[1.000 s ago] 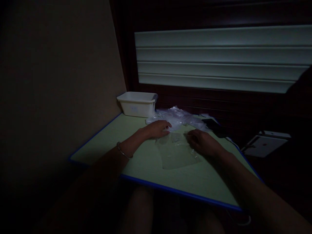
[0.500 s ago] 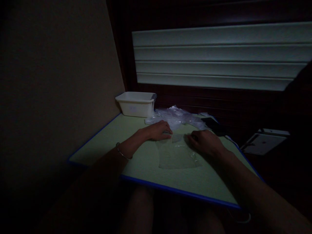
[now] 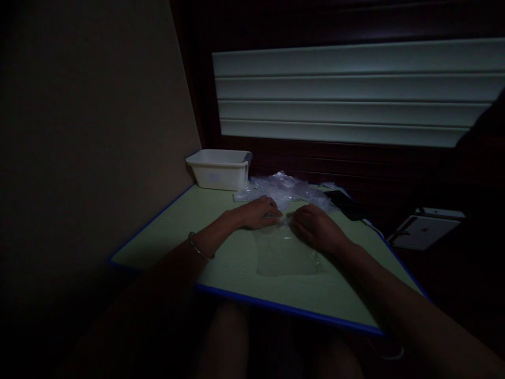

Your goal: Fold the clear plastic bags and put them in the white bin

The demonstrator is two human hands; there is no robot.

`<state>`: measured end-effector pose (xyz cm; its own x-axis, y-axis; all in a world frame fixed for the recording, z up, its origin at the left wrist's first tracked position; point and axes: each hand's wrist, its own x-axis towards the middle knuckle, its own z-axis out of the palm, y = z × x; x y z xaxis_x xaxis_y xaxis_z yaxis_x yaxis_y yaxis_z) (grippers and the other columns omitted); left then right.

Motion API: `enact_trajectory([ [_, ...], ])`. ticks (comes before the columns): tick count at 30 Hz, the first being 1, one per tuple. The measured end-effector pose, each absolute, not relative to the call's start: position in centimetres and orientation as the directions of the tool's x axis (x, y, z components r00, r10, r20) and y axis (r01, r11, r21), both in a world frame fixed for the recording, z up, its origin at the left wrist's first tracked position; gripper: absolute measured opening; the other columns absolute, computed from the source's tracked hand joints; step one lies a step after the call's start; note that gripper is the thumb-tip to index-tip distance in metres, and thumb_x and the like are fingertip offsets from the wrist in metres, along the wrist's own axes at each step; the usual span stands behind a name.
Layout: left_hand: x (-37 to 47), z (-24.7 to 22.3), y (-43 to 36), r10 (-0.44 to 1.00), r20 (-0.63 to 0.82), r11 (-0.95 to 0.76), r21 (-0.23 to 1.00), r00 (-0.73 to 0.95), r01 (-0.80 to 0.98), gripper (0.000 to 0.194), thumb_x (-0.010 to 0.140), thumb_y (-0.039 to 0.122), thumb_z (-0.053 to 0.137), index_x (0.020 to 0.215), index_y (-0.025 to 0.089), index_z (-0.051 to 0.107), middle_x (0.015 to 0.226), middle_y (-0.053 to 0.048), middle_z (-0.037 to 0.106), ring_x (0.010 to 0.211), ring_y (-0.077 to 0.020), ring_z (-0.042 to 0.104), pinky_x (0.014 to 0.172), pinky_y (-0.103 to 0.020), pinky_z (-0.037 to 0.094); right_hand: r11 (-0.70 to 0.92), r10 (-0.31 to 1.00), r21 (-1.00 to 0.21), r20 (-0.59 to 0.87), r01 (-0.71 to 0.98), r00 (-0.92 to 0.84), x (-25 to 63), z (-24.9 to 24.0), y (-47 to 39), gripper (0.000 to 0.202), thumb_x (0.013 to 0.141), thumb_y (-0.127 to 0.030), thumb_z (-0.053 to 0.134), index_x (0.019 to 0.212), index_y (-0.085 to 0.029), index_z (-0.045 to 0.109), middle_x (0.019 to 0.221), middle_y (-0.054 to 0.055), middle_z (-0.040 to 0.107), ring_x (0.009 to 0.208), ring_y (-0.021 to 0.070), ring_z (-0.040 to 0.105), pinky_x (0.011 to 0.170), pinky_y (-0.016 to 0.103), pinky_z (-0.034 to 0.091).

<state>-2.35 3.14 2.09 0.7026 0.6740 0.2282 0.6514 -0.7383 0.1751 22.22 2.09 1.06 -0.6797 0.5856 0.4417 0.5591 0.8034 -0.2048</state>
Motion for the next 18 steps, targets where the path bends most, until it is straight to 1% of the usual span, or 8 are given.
enact_trajectory([
  [3, -2.3, 2.5, 2.9, 0.693, 0.317, -0.716, 0.195, 0.648, 0.671, 0.042, 0.093, 0.042, 0.048, 0.123, 0.017, 0.062, 0.118, -0.012, 0.060, 0.114, -0.0226, 0.051, 0.102, -0.035, 0.037, 0.667, 0.734, -0.334, 0.445, 0.666, -0.513, 22.3, 0.8, 2.5, 0.028, 0.092, -0.036, 0.046, 0.096, -0.018, 0.067, 0.093, 0.010, 0.071, 0.079, 0.0221, 0.064, 0.074, 0.034, 0.049],
  [5, -2.2, 2.7, 2.7, 0.696, 0.350, -0.708, 0.189, 0.626, 0.681, 0.044, 0.092, 0.045, 0.048, 0.123, 0.016, 0.060, 0.119, -0.012, 0.059, 0.115, -0.0226, 0.049, 0.103, -0.035, 0.036, 0.586, 0.798, -0.382, 0.429, 0.715, -0.424, 22.2, 0.8, 2.8, 0.030, 0.090, -0.037, 0.046, 0.093, -0.016, 0.068, 0.086, 0.009, 0.072, 0.069, 0.0204, 0.064, 0.067, 0.032, 0.047],
  [8, -2.3, 2.8, 2.6, 0.692, 0.342, -0.715, 0.204, 0.636, 0.669, 0.046, 0.091, 0.046, 0.049, 0.123, 0.014, 0.059, 0.119, -0.012, 0.060, 0.116, -0.0223, 0.049, 0.103, -0.034, 0.036, 0.512, 0.845, -0.437, 0.411, 0.740, -0.342, 22.0, 1.0, 3.3, 0.033, 0.090, -0.038, 0.045, 0.087, -0.014, 0.069, 0.079, 0.009, 0.073, 0.067, 0.0205, 0.065, 0.065, 0.030, 0.045],
  [11, -2.7, 2.8, 2.5, 0.698, 0.296, -0.716, 0.269, 0.652, 0.644, 0.043, 0.090, 0.043, 0.052, 0.122, 0.015, 0.058, 0.119, -0.011, 0.061, 0.114, -0.0211, 0.052, 0.102, -0.033, 0.038, 0.430, 0.892, -0.485, 0.358, 0.762, -0.276, 21.8, 1.2, 3.9, 0.036, 0.089, -0.038, 0.045, 0.086, -0.013, 0.070, 0.076, 0.009, 0.073, 0.067, 0.0216, 0.066, 0.063, 0.030, 0.045],
  [13, -3.0, 3.0, 2.4, 0.709, 0.268, -0.705, 0.315, 0.653, 0.636, 0.038, 0.088, 0.039, 0.056, 0.120, 0.018, 0.060, 0.119, -0.008, 0.061, 0.113, -0.0203, 0.053, 0.101, -0.034, 0.039, 0.394, 0.905, -0.464, 0.348, 0.793, -0.246, 21.9, 1.1, 4.2, 0.036, 0.088, -0.037, 0.045, 0.088, -0.012, 0.071, 0.080, 0.012, 0.074, 0.072, 0.0236, 0.067, 0.063, 0.031, 0.045],
  [15, -3.1, 3.3, 2.1, 0.717, 0.234, -0.693, 0.344, 0.657, 0.633, 0.034, 0.085, 0.037, 0.061, 0.116, 0.023, 0.062, 0.120, -0.006, 0.060, 0.114, -0.0205, 0.053, 0.101, -0.035, 0.038, 0.381, 0.902, -0.409, 0.361, 0.829, -0.237, 22.1, 1.0, 4.4, 0.036, 0.088, -0.037, 0.045, 0.090, -0.013, 0.071, 0.085, 0.013, 0.074, 0.075, 0.0252, 0.068, 0.065, 0.032, 0.045],
  [16, -3.0, 3.5, 1.9, 0.714, 0.215, -0.693, 0.352, 0.666, 0.629, 0.035, 0.083, 0.037, 0.064, 0.115, 0.024, 0.063, 0.120, -0.006, 0.059, 0.114, -0.0210, 0.052, 0.101, -0.036, 0.038, 0.377, 0.899, -0.381, 0.370, 0.844, -0.235, 22.3, 0.8, 4.5, 0.036, 0.088, -0.038, 0.046, 0.094, -0.013, 0.071, 0.087, 0.014, 0.074, 0.076, 0.0255, 0.068, 0.065, 0.032, 0.046],
  [18, -2.7, 3.8, 1.6, 0.691, 0.192, -0.711, 0.351, 0.696, 0.609, 0.041, 0.078, 0.041, 0.069, 0.115, 0.025, 0.063, 0.121, -0.006, 0.059, 0.116, -0.0224, 0.051, 0.102, -0.037, 0.038, 0.371, 0.897, -0.336, 0.370, 0.866, -0.241, 22.5, 0.5, 4.5, 0.038, 0.087, -0.039, 0.049, 0.109, -0.012, 0.065, 0.087, 0.013, 0.074, 0.075, 0.0254, 0.067, 0.065, 0.032, 0.046],
])
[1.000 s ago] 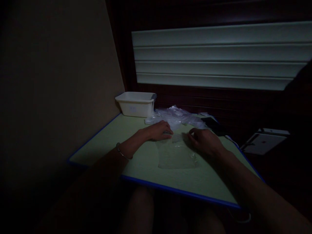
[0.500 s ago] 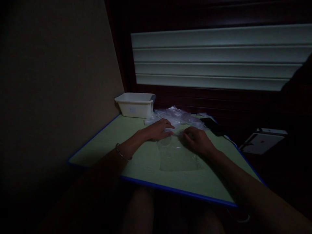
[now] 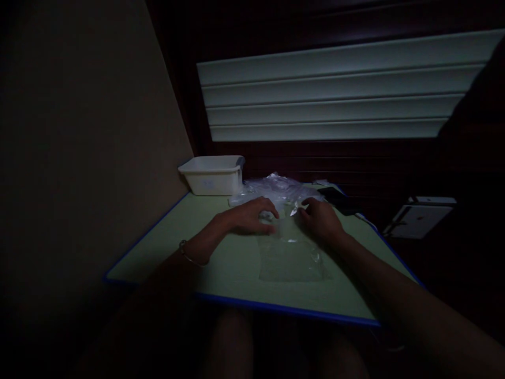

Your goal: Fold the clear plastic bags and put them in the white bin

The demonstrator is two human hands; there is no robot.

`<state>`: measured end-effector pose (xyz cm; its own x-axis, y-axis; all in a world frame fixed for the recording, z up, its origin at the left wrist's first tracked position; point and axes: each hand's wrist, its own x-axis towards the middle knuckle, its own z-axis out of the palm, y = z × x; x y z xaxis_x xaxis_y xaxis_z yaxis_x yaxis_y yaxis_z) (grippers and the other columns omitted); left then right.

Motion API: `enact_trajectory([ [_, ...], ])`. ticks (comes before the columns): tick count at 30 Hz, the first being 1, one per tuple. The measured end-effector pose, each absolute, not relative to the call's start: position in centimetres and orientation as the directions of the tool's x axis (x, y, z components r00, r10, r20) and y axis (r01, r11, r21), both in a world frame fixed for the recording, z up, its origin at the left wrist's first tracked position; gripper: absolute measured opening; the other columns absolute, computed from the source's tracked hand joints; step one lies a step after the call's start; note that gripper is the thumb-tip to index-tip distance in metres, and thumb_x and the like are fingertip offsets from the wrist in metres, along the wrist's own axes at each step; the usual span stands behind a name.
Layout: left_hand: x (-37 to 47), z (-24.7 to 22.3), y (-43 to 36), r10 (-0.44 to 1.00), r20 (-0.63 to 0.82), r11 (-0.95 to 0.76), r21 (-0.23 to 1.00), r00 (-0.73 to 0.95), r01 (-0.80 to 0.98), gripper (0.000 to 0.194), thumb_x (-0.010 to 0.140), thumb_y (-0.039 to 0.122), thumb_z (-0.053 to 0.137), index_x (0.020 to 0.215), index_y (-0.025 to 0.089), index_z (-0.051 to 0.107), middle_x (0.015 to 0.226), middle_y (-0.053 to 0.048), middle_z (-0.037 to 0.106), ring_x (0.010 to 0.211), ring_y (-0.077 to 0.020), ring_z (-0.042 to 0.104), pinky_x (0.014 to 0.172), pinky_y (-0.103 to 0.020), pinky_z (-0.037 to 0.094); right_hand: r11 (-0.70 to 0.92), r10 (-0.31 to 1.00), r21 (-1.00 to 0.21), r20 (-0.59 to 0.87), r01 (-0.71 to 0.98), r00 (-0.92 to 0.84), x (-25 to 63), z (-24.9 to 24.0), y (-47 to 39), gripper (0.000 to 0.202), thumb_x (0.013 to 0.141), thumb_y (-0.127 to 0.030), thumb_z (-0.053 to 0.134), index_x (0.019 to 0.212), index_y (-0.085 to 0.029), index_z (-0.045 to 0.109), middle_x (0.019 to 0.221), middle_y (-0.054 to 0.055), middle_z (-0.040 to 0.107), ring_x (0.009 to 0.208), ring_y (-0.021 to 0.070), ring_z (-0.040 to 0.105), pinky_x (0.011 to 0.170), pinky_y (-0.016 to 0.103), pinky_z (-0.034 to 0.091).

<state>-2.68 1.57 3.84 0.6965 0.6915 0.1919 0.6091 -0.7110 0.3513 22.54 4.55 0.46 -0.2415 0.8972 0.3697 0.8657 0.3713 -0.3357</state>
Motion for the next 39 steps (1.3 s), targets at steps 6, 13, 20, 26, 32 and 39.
enact_trajectory([
  [6, -1.2, 3.1, 1.4, 0.613, 0.213, -0.788, 0.233, 0.761, 0.570, 0.055, 0.078, 0.046, 0.068, 0.124, 0.017, 0.058, 0.121, -0.011, 0.058, 0.114, -0.0228, 0.051, 0.101, -0.034, 0.038, 0.440, 0.823, -0.196, 0.478, 0.876, -0.306, 22.8, -0.3, 4.6, 0.050, 0.086, -0.037, 0.053, 0.128, -0.010, 0.047, 0.107, 0.019, 0.065, 0.091, 0.0299, 0.063, 0.075, 0.037, 0.047],
  [13, -0.3, 1.5, 2.4, 0.634, 0.217, -0.771, 0.239, 0.742, 0.590, 0.026, 0.090, 0.031, 0.055, 0.108, 0.017, 0.068, 0.105, -0.008, 0.068, 0.098, -0.0200, 0.060, 0.089, -0.031, 0.044, 0.633, 0.695, -0.261, 0.608, 0.729, -0.385, 21.9, 1.2, 2.7, 0.025, 0.088, -0.029, 0.048, 0.105, -0.015, 0.058, 0.093, 0.012, 0.063, 0.083, 0.0239, 0.060, 0.069, 0.033, 0.048],
  [20, 0.3, 0.4, 3.5, 0.763, 0.326, -0.641, 0.497, 0.559, 0.585, 0.021, 0.090, 0.027, 0.055, 0.099, 0.018, 0.071, 0.097, -0.004, 0.073, 0.089, -0.0158, 0.065, 0.082, -0.028, 0.048, 0.702, 0.711, -0.334, 0.390, 0.630, -0.585, 21.7, 1.9, 1.1, 0.019, 0.084, -0.022, 0.049, 0.094, -0.017, 0.064, 0.087, 0.007, 0.070, 0.074, 0.0194, 0.063, 0.065, 0.028, 0.047],
  [26, 0.3, 0.2, 4.3, 0.880, 0.376, -0.474, 0.706, 0.289, 0.525, 0.020, 0.083, 0.021, 0.062, 0.099, 0.011, 0.070, 0.088, -0.008, 0.073, 0.078, -0.0150, 0.066, 0.074, -0.026, 0.049, 0.790, 0.613, -0.265, 0.362, 0.553, -0.702, 21.8, 1.6, 1.3, 0.020, 0.086, -0.025, 0.051, 0.096, -0.016, 0.066, 0.091, 0.010, 0.069, 0.078, 0.0212, 0.065, 0.071, 0.032, 0.050],
  [32, 0.0, -0.2, 5.0, 0.936, 0.328, -0.343, 0.776, 0.124, 0.529, 0.028, 0.082, 0.019, 0.064, 0.108, 0.009, 0.065, 0.080, -0.008, 0.073, 0.072, -0.0156, 0.066, 0.071, -0.027, 0.050, 0.902, 0.427, -0.247, 0.379, 0.355, -0.821, 21.5, 0.5, 1.8, 0.029, 0.089, -0.026, 0.053, 0.114, -0.018, 0.067, 0.120, 0.013, 0.065, 0.114, 0.0255, 0.059, 0.097, 0.041, 0.048],
  [39, -1.6, 0.1, 5.9, 0.905, 0.424, -0.357, 0.700, 0.043, 0.618, 0.024, 0.085, 0.021, 0.059, 0.105, 0.010, 0.067, 0.097, -0.012, 0.072, 0.086, -0.0171, 0.067, 0.080, -0.027, 0.050, 0.891, 0.444, -0.245, 0.284, 0.383, -0.850, 21.5, -0.1, 1.8, 0.039, 0.093, -0.031, 0.049, 0.128, -0.017, 0.060, 0.137, 0.014, 0.055, 0.127, 0.0268, 0.050, 0.105, 0.044, 0.043],
])
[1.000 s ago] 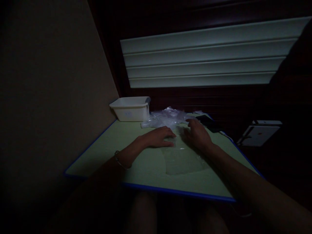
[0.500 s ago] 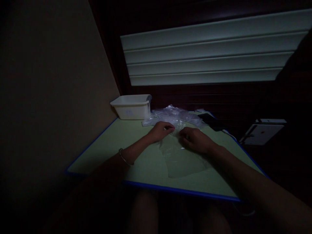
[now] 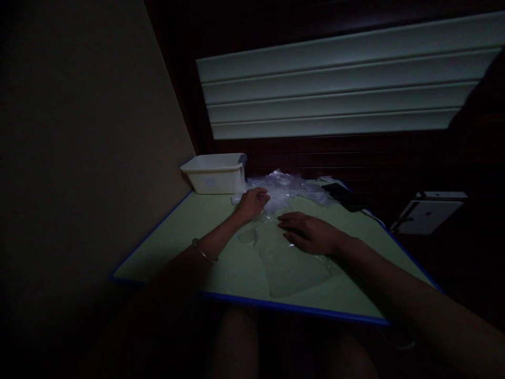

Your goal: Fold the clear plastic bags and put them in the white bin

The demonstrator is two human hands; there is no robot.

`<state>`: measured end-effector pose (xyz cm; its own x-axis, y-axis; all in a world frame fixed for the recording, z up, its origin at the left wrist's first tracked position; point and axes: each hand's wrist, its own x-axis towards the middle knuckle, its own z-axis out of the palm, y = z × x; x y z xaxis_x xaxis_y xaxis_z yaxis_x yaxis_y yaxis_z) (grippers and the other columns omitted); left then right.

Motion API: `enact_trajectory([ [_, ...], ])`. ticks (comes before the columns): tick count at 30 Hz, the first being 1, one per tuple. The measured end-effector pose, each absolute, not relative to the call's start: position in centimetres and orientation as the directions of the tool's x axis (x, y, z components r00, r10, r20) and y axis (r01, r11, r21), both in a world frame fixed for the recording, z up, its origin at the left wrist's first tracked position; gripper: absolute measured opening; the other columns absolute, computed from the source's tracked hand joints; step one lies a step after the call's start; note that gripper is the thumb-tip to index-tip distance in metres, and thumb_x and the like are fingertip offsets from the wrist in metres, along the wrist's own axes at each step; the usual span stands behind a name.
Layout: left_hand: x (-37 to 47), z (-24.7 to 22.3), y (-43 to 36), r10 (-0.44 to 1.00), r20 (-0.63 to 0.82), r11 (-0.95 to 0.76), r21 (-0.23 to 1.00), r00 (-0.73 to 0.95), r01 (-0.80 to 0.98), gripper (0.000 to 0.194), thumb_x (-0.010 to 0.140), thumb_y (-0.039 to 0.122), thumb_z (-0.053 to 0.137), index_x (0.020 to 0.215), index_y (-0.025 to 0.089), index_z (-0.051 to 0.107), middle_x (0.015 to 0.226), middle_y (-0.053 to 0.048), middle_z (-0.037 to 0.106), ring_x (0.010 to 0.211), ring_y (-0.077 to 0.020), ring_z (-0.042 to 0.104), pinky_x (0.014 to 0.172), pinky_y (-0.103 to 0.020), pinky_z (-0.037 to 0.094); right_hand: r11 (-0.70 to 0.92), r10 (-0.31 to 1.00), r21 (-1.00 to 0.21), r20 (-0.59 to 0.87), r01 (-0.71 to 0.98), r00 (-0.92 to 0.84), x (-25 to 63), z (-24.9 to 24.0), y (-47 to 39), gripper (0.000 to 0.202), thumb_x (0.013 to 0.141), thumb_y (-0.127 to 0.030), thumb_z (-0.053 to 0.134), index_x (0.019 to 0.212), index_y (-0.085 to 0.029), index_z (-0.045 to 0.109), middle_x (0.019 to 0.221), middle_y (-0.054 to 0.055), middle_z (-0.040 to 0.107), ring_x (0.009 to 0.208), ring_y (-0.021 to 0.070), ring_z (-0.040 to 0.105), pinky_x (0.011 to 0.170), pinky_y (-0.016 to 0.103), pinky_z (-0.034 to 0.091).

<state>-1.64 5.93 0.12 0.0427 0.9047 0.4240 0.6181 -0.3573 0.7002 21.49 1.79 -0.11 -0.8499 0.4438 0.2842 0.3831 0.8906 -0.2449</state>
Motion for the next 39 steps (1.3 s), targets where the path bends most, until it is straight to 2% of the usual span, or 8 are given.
enact_trajectory([
  [4, -3.3, 1.4, 5.8, 0.900, 0.428, -0.365, 0.626, 0.087, 0.689, 0.022, 0.087, 0.026, 0.056, 0.091, 0.012, 0.071, 0.090, -0.009, 0.073, 0.083, -0.0165, 0.066, 0.078, -0.027, 0.048, 0.872, 0.487, -0.213, 0.288, 0.440, -0.825, 21.6, 0.2, 1.6, 0.039, 0.093, -0.034, 0.049, 0.126, -0.018, 0.062, 0.134, 0.014, 0.057, 0.122, 0.0279, 0.055, 0.102, 0.044, 0.046],
  [8, -4.6, 2.4, 4.9, 0.900, 0.324, -0.426, 0.523, 0.291, 0.738, 0.032, 0.087, 0.041, 0.055, 0.086, 0.014, 0.071, 0.084, -0.007, 0.071, 0.075, -0.0164, 0.062, 0.070, -0.027, 0.045, 0.849, 0.528, -0.164, 0.294, 0.502, -0.797, 21.6, 0.4, 1.4, 0.039, 0.093, -0.035, 0.048, 0.122, -0.015, 0.065, 0.129, 0.016, 0.060, 0.118, 0.0293, 0.058, 0.099, 0.044, 0.047],
  [12, -5.1, 2.9, 4.0, 0.879, 0.163, -0.472, 0.422, 0.447, 0.774, 0.047, 0.075, 0.056, 0.064, 0.094, 0.014, 0.070, 0.087, -0.009, 0.069, 0.075, -0.0189, 0.059, 0.069, -0.029, 0.044, 0.837, 0.541, -0.102, 0.299, 0.537, -0.786, 21.4, 0.6, 1.0, 0.038, 0.094, -0.033, 0.046, 0.118, -0.013, 0.066, 0.123, 0.018, 0.063, 0.111, 0.0289, 0.061, 0.095, 0.043, 0.049],
  [14, -5.0, 2.8, 3.8, 0.871, 0.128, -0.488, 0.354, 0.475, 0.798, 0.053, 0.069, 0.056, 0.069, 0.100, 0.013, 0.068, 0.093, -0.010, 0.068, 0.081, -0.0208, 0.060, 0.073, -0.030, 0.044, 0.841, 0.532, -0.081, 0.305, 0.535, -0.790, 21.3, 0.7, 0.9, 0.037, 0.094, -0.032, 0.045, 0.117, -0.012, 0.067, 0.120, 0.018, 0.064, 0.109, 0.0284, 0.061, 0.094, 0.043, 0.050],
  [17, -4.5, 2.3, 3.9, 0.869, 0.140, -0.493, 0.309, 0.474, 0.813, 0.049, 0.073, 0.051, 0.068, 0.103, 0.013, 0.067, 0.100, -0.011, 0.067, 0.086, -0.0218, 0.060, 0.076, -0.030, 0.044, 0.852, 0.512, -0.079, 0.329, 0.518, -0.793, 21.1, 0.8, 0.8, 0.033, 0.094, -0.031, 0.046, 0.113, -0.014, 0.067, 0.115, 0.016, 0.066, 0.106, 0.0272, 0.062, 0.091, 0.042, 0.051],
  [21, -3.9, 1.8, 4.2, 0.880, 0.198, -0.473, 0.311, 0.431, 0.824, 0.031, 0.082, 0.037, 0.059, 0.097, 0.012, 0.069, 0.094, -0.011, 0.070, 0.082, -0.0206, 0.062, 0.072, -0.029, 0.045, 0.862, 0.497, -0.100, 0.363, 0.498, -0.788, 21.0, 0.9, 0.8, 0.031, 0.093, -0.031, 0.049, 0.112, -0.016, 0.067, 0.115, 0.015, 0.066, 0.105, 0.0268, 0.062, 0.091, 0.042, 0.051],
  [26, -3.8, 1.9, 4.6, 0.874, 0.291, -0.479, 0.373, 0.390, 0.795, 0.024, 0.086, 0.021, 0.050, 0.088, 0.012, 0.072, 0.089, -0.009, 0.072, 0.080, -0.0179, 0.064, 0.075, -0.027, 0.045, 0.890, 0.455, -0.150, 0.343, 0.430, -0.822, 21.2, 0.7, 0.7, 0.038, 0.092, -0.034, 0.051, 0.124, -0.017, 0.062, 0.133, 0.014, 0.058, 0.121, 0.0278, 0.055, 0.101, 0.042, 0.046],
  [39, -3.7, 1.1, 5.3, 0.869, 0.382, -0.481, 0.498, 0.315, 0.722, 0.023, 0.087, 0.024, 0.055, 0.101, 0.012, 0.070, 0.097, -0.010, 0.072, 0.088, -0.0181, 0.065, 0.082, -0.028, 0.047, 0.903, 0.429, -0.178, 0.345, 0.391, -0.835, 20.7, 1.4, 0.0, 0.037, 0.091, -0.038, 0.053, 0.118, -0.017, 0.066, 0.114, 0.014, 0.066, 0.106, 0.0270, 0.061, 0.093, 0.043, 0.050],
])
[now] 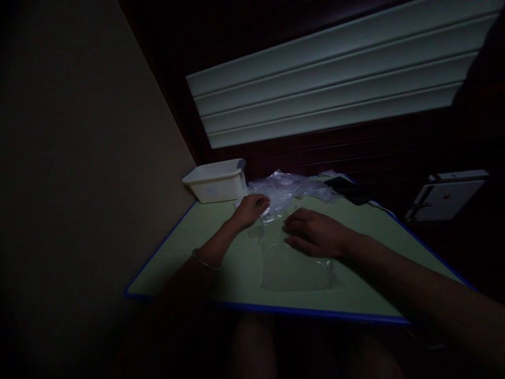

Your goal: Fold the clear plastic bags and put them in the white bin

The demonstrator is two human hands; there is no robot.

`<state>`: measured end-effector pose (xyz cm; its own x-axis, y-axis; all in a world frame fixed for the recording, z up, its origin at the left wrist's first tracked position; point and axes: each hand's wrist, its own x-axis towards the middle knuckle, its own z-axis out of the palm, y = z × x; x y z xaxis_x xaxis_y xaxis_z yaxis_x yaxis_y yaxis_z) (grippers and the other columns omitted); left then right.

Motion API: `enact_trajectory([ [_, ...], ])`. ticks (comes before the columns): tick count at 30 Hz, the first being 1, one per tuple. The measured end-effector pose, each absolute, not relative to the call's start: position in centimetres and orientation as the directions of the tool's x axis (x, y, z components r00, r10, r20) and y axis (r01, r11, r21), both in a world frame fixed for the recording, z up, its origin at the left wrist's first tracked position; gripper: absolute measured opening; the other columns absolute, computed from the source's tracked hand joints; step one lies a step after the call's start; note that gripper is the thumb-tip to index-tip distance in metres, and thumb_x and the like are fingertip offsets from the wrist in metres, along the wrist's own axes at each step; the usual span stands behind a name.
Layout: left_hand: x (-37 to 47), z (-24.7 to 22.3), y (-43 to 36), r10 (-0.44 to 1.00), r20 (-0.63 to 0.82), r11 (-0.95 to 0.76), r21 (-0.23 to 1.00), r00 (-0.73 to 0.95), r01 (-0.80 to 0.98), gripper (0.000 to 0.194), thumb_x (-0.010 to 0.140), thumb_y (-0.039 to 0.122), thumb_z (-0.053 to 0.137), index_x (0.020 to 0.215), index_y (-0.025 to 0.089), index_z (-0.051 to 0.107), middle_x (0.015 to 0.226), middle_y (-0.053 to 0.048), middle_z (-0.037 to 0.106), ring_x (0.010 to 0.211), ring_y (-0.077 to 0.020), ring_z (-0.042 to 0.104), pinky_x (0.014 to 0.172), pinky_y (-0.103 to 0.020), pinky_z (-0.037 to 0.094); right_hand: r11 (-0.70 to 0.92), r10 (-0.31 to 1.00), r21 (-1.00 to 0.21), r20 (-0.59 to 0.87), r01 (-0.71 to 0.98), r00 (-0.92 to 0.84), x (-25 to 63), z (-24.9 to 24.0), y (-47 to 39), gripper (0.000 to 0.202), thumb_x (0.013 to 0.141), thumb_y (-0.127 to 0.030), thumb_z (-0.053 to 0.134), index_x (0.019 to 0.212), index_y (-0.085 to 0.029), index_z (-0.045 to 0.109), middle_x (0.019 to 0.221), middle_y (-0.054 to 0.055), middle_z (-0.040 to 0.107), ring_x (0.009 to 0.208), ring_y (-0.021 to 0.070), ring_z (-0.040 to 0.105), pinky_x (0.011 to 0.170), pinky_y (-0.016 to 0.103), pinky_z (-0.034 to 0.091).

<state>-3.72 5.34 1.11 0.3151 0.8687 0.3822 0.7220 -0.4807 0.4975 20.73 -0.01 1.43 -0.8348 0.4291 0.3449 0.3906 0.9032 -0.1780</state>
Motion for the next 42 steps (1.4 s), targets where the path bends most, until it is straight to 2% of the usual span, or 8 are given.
enact_trajectory([
  [5, -3.7, 2.0, 4.5, 0.891, 0.316, -0.445, 0.472, 0.325, 0.761, 0.034, 0.090, 0.037, 0.052, 0.107, 0.011, 0.066, 0.098, -0.012, 0.071, 0.089, -0.0200, 0.064, 0.080, -0.029, 0.046, 0.907, 0.416, -0.211, 0.326, 0.363, -0.849, 20.7, 0.8, 0.1, 0.044, 0.092, -0.038, 0.052, 0.130, -0.018, 0.059, 0.135, 0.014, 0.057, 0.122, 0.0285, 0.053, 0.103, 0.045, 0.044],
  [12, -6.4, 5.6, 1.4, 0.956, 0.040, -0.288, 0.296, 0.290, 0.911, 0.039, 0.079, 0.052, 0.060, 0.094, 0.016, 0.064, 0.089, -0.010, 0.068, 0.072, -0.0193, 0.060, 0.063, -0.028, 0.041, 0.896, 0.433, -0.247, 0.310, 0.368, -0.847, 20.7, 0.2, 0.3, 0.043, 0.092, -0.036, 0.051, 0.129, -0.015, 0.060, 0.135, 0.015, 0.056, 0.123, 0.0273, 0.053, 0.104, 0.043, 0.044],
  [17, -7.4, 4.9, -0.8, 0.927, -0.060, -0.343, 0.257, 0.369, 0.903, 0.032, 0.073, 0.041, 0.066, 0.094, 0.018, 0.066, 0.092, -0.008, 0.069, 0.076, -0.0200, 0.060, 0.064, -0.028, 0.042, 0.894, 0.438, -0.246, 0.304, 0.375, -0.846, 20.6, 0.2, 0.3, 0.043, 0.093, -0.037, 0.050, 0.129, -0.015, 0.060, 0.134, 0.015, 0.056, 0.123, 0.0274, 0.053, 0.104, 0.043, 0.044],
  [23, -7.1, 3.2, -1.2, 0.895, 0.017, -0.437, 0.238, 0.446, 0.867, 0.019, 0.078, 0.020, 0.052, 0.084, 0.016, 0.070, 0.087, -0.007, 0.070, 0.078, -0.0188, 0.062, 0.071, -0.028, 0.043, 0.883, 0.452, -0.286, 0.315, 0.371, -0.834, 20.4, 0.1, 0.4, 0.044, 0.092, -0.039, 0.051, 0.128, -0.017, 0.061, 0.135, 0.015, 0.057, 0.123, 0.0287, 0.054, 0.104, 0.044, 0.044],
  [28, -6.9, 3.7, -1.2, 0.908, 0.051, -0.415, 0.243, 0.415, 0.877, 0.016, 0.076, 0.019, 0.051, 0.078, 0.016, 0.066, 0.081, -0.007, 0.068, 0.070, -0.0172, 0.059, 0.064, -0.027, 0.042, 0.875, 0.464, -0.312, 0.323, 0.370, -0.825, 20.5, 0.2, 0.2, 0.043, 0.091, -0.040, 0.052, 0.127, -0.018, 0.062, 0.134, 0.013, 0.058, 0.122, 0.0288, 0.055, 0.103, 0.043, 0.045],
  [35, -6.9, 4.4, 0.4, 0.909, 0.043, -0.389, 0.445, 0.414, 0.807, 0.011, 0.075, 0.019, 0.052, 0.081, 0.016, 0.060, 0.080, -0.005, 0.067, 0.070, -0.0155, 0.060, 0.062, -0.025, 0.043, 0.883, 0.452, -0.301, 0.329, 0.361, -0.829, 20.4, 0.0, 0.4, 0.044, 0.092, -0.040, 0.051, 0.128, -0.017, 0.061, 0.133, 0.014, 0.058, 0.122, 0.0281, 0.054, 0.104, 0.043, 0.044],
  [39, -7.0, 4.2, 1.2, 0.911, -0.047, -0.279, 0.661, 0.409, 0.697, 0.024, 0.075, 0.015, 0.051, 0.098, 0.014, 0.056, 0.076, -0.003, 0.066, 0.065, -0.0128, 0.060, 0.059, -0.023, 0.044, 0.888, 0.441, -0.297, 0.330, 0.352, -0.834, 20.4, -0.1, 0.5, 0.044, 0.092, -0.039, 0.051, 0.130, -0.017, 0.060, 0.134, 0.014, 0.058, 0.123, 0.0276, 0.054, 0.104, 0.043, 0.044],
  [42, -6.6, 4.2, 1.1, 0.923, -0.058, -0.219, 0.733, 0.380, 0.644, 0.029, 0.078, 0.014, 0.050, 0.107, 0.014, 0.053, 0.075, -0.002, 0.063, 0.062, -0.0109, 0.059, 0.058, -0.022, 0.044, 0.890, 0.438, -0.297, 0.344, 0.346, -0.830, 20.5, -0.1, 0.5, 0.045, 0.092, -0.040, 0.052, 0.131, -0.019, 0.059, 0.134, 0.013, 0.057, 0.123, 0.0276, 0.054, 0.104, 0.043, 0.044],
])
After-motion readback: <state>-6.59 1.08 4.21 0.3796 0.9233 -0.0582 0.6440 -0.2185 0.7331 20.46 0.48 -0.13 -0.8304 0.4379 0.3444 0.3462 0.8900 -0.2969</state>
